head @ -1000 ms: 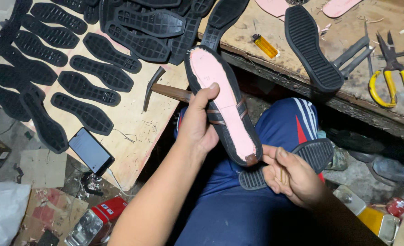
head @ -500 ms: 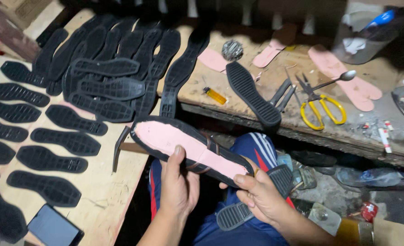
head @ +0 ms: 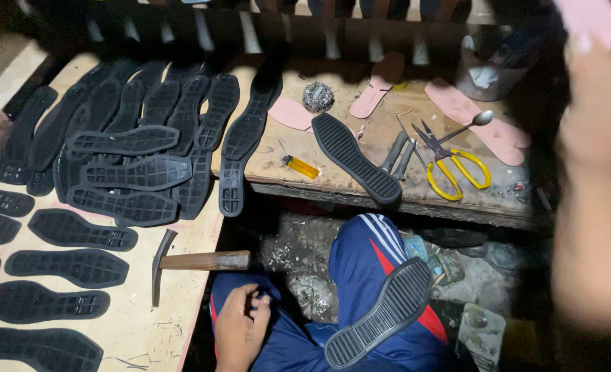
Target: The person sits on the floor of a shoe workshop and trims the edge of a rubber sandal sole, using a small stick-like tool to shave excess material along the sole edge. They rotate the sandal repeatedly to reach different sections and place the finished sandal on the workbench.
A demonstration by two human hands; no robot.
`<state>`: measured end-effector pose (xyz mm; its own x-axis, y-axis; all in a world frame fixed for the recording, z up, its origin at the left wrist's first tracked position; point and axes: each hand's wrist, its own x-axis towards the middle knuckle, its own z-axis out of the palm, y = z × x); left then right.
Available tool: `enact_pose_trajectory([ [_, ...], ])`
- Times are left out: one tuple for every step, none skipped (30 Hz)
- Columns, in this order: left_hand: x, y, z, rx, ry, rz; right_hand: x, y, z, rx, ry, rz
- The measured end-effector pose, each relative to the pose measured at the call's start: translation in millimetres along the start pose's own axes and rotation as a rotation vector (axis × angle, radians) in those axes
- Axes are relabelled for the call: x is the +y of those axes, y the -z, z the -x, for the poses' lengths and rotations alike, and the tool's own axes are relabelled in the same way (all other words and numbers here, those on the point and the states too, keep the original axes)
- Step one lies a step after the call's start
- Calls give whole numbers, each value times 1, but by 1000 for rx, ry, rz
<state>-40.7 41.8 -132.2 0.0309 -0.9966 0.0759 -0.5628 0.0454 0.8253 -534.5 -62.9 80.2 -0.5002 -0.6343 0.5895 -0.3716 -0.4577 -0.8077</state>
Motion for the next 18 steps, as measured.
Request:
enact_pose_trajectory([
  [-2,0,-1,2,-28,-24,11,2,-36,-38,16,172],
  [-2,0,-5,10,-60,-49,20,4,-69,-74,39,344],
  [-1,1,-6,14,-87,-74,33,3,-85,-110,103,481],
  [0,0,-7,-5,-58,-75,44,2,-100,-139,173,616],
  [2,0,-11,-19,-32,-77,54,-1,-110,-170,276,739],
  [4,0,-14,-36,-7,-78,59,-4,-118,-199,380,863],
  [7,-2,-15,-42,-7,-79,58,-9,-122,-224,486,986],
  [9,-3,-18,-43,-9,-80,58,-15,-127,-245,598,1105],
  [10,-4,-20,-45,-10,-81,60,-17,-127,-251,676,1206],
  [10,-4,-21,-43,-38,-81,61,-20,-127,-250,759,1304],
  [10,-6,-23,-43,-67,-80,59,-23,-122,-233,806,1386],
  [10,-7,-25,-43,-96,-80,56,-26,-116,-220,830,1428],
  [10,-8,-27,-48,-81,-81,53,-29,-110,-207,853,1469],
  [10,-8,-28,-53,-69,-80,49,-32,-106,-197,854,1473],
  [9,-10,-29,-60,-57,-79,45,-31,-101,-210,844,1454],
  [9,-11,-30,-65,-49,-74,41,-31,-97,-223,835,1435],
  [9,-12,-32,-68,-42,-69,35,-27,-94,-255,816,1389],
  [9,-12,-32,-70,-35,-65,32,-25,-92,-268,797,1296],
])
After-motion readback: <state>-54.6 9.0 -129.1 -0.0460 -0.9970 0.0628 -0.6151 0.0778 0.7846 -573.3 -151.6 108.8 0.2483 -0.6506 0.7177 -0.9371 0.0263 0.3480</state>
